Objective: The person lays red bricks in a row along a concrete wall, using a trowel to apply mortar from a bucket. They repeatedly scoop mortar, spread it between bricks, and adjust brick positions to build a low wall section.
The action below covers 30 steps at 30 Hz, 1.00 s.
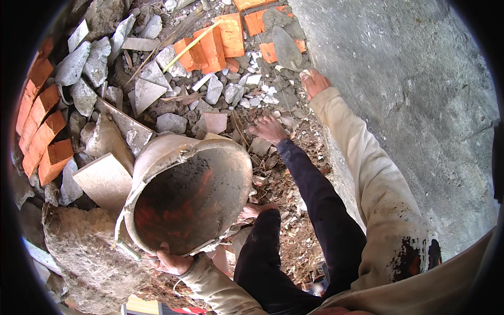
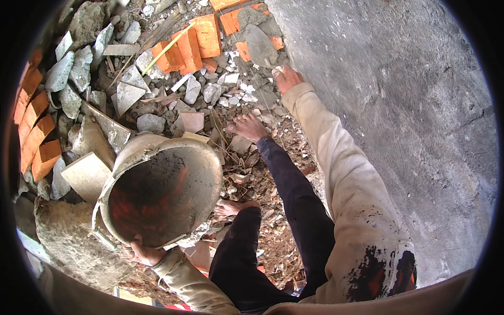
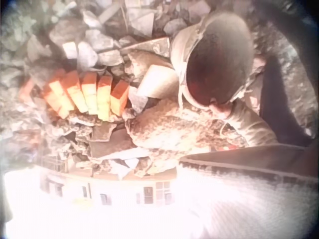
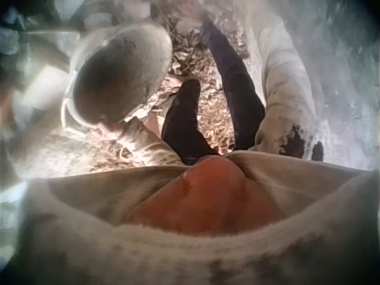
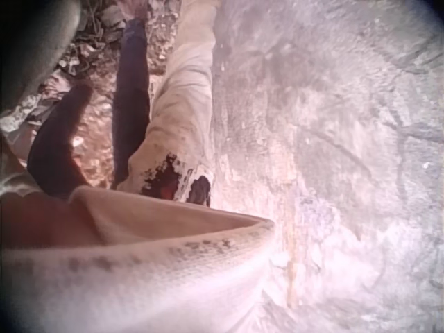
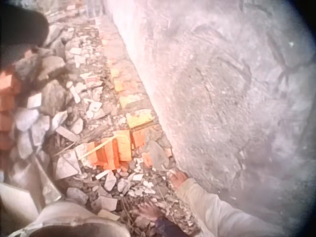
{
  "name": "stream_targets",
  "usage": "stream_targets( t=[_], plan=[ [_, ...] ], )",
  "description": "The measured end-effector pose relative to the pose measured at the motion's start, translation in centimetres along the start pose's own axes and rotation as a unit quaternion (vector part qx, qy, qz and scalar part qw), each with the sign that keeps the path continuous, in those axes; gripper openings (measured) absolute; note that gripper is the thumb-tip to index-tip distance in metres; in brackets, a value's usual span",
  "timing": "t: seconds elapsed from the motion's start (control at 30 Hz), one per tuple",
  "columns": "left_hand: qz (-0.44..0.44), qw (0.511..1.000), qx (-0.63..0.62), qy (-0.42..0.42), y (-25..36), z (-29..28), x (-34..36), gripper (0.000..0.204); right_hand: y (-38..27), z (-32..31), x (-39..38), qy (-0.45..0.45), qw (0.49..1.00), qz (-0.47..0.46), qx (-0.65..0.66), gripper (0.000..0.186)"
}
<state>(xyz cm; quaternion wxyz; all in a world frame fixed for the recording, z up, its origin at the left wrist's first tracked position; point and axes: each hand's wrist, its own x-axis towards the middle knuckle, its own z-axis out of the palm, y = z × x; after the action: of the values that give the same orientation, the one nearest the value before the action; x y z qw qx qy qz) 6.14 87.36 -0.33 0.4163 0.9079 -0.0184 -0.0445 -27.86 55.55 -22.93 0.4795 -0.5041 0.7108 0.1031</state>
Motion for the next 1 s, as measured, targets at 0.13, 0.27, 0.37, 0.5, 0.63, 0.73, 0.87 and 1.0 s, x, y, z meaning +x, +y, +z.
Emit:
stream_targets(
  t=[0.13, 0.27, 0.37, 0.5, 0.63, 0.73, 0.87, 1.0],
  plan=[
    [-0.007, 1.0, 0.011, -0.008, -0.9, -0.9, 0.6, 0.039, 1.0, 1.3, 2.2, 0.199, 0.967, -0.054, -0.153, 0.037],
    [-0.005, 1.0, 0.009, -0.013, -0.4, -0.7, 0.4, 0.032, -0.8, 3.6, 2.7, 0.239, 0.952, -0.034, -0.187, 0.038],
    [0.011, 0.999, 0.028, -0.021, -0.9, -0.5, 0.7, 0.031, -1.8, 5.5, 4.5, 0.232, 0.966, -0.011, -0.11, 0.039],
    [-0.027, 1.0, 0.01, 0.008, -0.5, -0.9, 0.5, 0.031, -5.8, 9.4, 4.0, 0.192, 0.981, 0.023, 0.031, 0.041],
    [-0.044, 0.998, 0.029, 0.014, 0.1, -0.4, 0.3, 0.032, -6.8, 9.7, 5.1, 0.254, 0.966, 0.002, 0.041, 0.038],
    [-0.041, 0.999, 0.011, 0.016, -0.8, -0.8, 0.6, 0.035, -7.3, 8.4, 6.8, 0.274, 0.957, -0.066, 0.062, 0.037],
    [-0.005, 1.0, 0.028, -0.005, -1.5, -1.0, 1.1, 0.037, -4.3, 3.9, 8.5, 0.201, 0.975, -0.046, 0.084, 0.032],
    [-0.038, 0.999, 0.004, -0.006, -0.5, -1.1, 0.3, 0.034, -2.1, 2.4, 2.9, -0.006, 0.963, -0.048, 0.264, 0.029]
  ],
)
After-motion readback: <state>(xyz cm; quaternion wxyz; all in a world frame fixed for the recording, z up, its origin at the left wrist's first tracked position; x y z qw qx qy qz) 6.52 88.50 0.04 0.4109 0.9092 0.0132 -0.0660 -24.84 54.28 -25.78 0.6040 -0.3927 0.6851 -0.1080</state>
